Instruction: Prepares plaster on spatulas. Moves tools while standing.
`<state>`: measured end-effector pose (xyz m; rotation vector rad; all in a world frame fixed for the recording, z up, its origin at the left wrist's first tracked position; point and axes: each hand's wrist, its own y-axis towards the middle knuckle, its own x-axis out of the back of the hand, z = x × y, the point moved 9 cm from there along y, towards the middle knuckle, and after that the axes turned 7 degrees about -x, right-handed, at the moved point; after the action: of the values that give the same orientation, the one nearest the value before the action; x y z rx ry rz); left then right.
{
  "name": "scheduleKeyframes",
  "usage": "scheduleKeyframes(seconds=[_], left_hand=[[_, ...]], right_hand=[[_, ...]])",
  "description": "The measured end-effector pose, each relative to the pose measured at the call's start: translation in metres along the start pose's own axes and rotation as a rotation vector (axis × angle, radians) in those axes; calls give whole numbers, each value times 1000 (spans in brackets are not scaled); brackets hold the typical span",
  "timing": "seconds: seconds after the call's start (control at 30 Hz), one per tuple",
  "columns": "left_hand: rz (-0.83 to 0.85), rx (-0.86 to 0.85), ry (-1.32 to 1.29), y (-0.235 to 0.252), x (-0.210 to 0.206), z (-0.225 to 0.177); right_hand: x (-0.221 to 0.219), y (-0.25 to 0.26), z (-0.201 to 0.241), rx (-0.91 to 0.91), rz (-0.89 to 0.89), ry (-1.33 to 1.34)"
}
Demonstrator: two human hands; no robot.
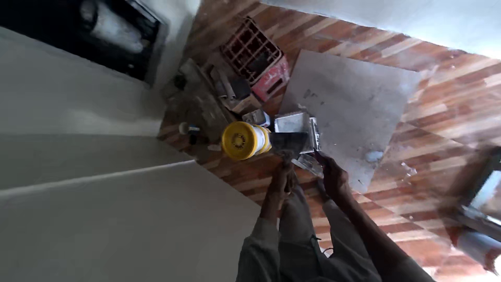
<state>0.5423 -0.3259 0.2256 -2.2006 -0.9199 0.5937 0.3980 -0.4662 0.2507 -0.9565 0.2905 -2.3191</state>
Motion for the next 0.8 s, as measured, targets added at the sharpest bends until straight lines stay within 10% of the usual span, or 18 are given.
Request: scheduleKeyframes(seconds=[0.47,0.8], left_hand=[[28,230,-13,-25,-44,31],[81,-112,364,-44,-40,12]], right_hand=[[9,-26,38,180,46,60],[-31,-25,71,183,212,-110]])
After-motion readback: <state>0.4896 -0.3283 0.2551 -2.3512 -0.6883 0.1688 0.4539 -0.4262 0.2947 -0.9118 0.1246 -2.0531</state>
